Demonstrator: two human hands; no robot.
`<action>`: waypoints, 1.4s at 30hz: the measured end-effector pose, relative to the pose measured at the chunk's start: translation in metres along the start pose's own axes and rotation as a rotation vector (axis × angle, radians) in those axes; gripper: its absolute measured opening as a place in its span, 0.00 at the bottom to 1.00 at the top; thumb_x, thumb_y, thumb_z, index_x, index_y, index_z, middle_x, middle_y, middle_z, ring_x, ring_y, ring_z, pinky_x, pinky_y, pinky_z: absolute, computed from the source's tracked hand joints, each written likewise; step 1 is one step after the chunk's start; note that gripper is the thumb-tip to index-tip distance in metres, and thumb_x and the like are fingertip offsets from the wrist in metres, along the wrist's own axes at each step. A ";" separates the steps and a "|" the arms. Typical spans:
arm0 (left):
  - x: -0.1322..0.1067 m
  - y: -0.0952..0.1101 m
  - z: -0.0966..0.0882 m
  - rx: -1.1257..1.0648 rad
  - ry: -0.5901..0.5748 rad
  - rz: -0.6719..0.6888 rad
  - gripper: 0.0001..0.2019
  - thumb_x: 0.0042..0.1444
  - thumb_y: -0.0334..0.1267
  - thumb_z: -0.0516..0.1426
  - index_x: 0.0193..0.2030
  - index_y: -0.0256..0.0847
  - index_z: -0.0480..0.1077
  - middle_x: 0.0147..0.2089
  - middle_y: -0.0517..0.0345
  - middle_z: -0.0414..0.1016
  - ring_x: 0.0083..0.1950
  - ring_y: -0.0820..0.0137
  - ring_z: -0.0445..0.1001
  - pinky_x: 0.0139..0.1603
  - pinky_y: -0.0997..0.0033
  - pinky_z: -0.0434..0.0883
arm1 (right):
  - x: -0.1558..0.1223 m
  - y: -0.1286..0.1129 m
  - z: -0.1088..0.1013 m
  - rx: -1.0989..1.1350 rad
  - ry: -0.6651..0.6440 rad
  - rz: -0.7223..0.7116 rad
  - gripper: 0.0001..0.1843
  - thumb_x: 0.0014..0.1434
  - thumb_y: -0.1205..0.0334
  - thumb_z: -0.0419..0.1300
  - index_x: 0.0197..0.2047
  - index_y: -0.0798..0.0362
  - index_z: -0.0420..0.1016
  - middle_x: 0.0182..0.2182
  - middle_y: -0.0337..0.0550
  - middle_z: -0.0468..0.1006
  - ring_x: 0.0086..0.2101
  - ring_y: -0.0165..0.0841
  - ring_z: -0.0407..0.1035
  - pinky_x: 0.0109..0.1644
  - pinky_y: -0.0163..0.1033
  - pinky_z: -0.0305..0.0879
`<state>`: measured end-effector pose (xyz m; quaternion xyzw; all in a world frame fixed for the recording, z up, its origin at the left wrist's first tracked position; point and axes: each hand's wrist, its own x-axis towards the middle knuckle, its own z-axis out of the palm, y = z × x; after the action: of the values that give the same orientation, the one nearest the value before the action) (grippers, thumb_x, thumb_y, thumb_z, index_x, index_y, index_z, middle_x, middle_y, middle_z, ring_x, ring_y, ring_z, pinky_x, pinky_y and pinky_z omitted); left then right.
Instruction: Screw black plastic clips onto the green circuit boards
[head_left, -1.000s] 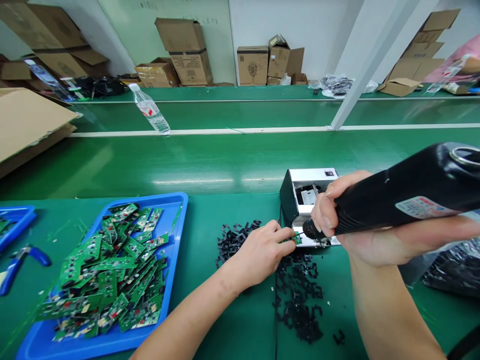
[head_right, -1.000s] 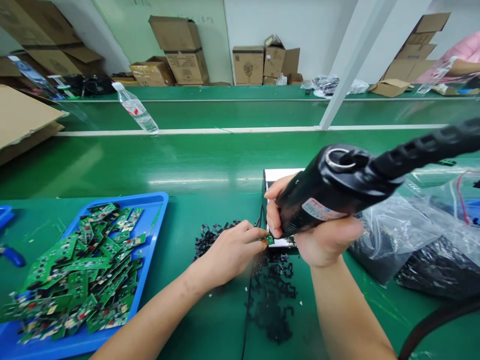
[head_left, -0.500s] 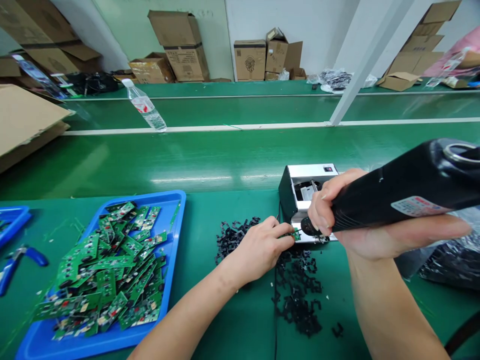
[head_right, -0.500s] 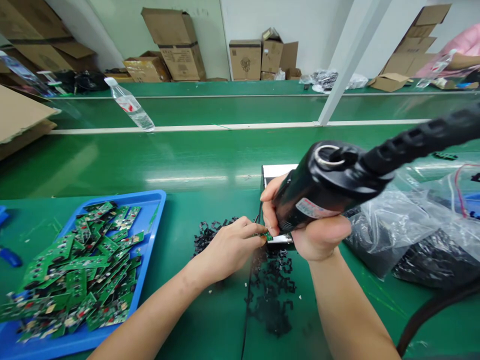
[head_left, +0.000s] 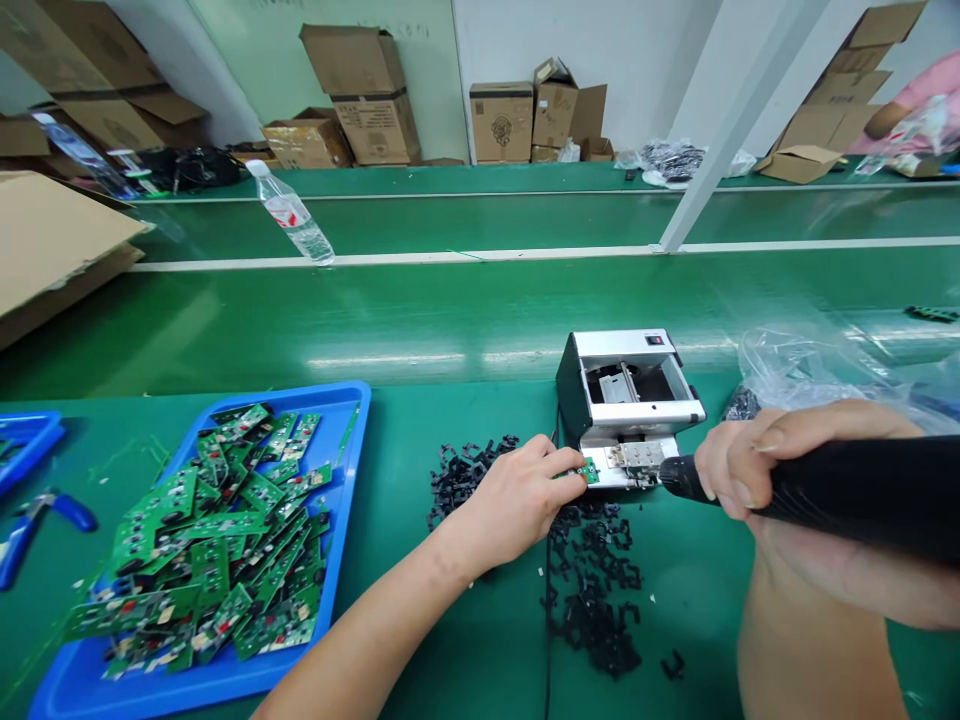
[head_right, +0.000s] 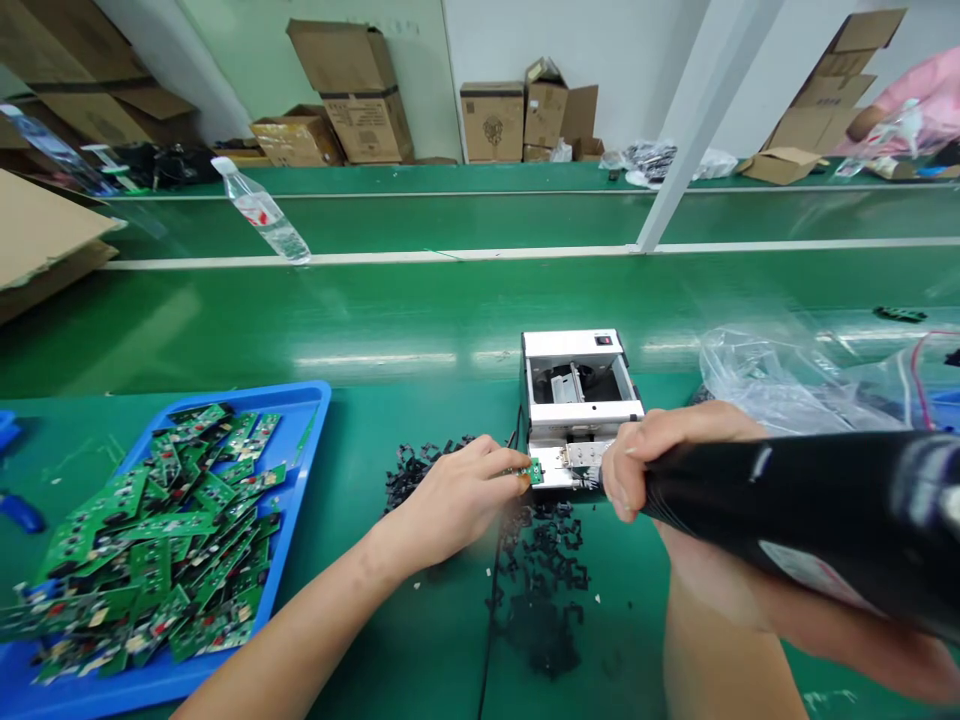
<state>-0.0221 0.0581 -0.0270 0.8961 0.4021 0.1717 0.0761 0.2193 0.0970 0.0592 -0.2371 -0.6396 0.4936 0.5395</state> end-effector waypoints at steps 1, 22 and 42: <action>0.000 0.000 0.000 0.002 0.000 0.000 0.11 0.68 0.26 0.50 0.44 0.40 0.72 0.58 0.58 0.74 0.48 0.64 0.67 0.44 0.64 0.72 | 0.001 0.004 0.003 0.015 0.028 -0.079 0.34 0.49 0.24 0.61 0.42 0.44 0.81 0.21 0.39 0.73 0.17 0.35 0.66 0.21 0.43 0.62; 0.002 0.000 0.000 0.030 0.009 -0.006 0.09 0.69 0.28 0.51 0.43 0.41 0.72 0.57 0.60 0.74 0.46 0.66 0.66 0.43 0.65 0.70 | 0.019 0.008 0.012 0.128 -0.047 -0.103 0.36 0.52 0.25 0.61 0.40 0.51 0.83 0.17 0.38 0.73 0.12 0.31 0.61 0.15 0.38 0.57; 0.003 0.002 0.000 0.067 -0.048 -0.023 0.11 0.70 0.29 0.49 0.44 0.42 0.72 0.57 0.57 0.73 0.46 0.65 0.67 0.43 0.65 0.71 | 0.023 -0.002 0.016 0.317 -0.207 -0.076 0.25 0.56 0.42 0.69 0.47 0.53 0.83 0.21 0.40 0.76 0.16 0.32 0.66 0.19 0.39 0.64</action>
<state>-0.0190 0.0594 -0.0262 0.8973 0.4162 0.1354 0.0576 0.1980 0.1094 0.0724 -0.0728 -0.6143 0.5892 0.5198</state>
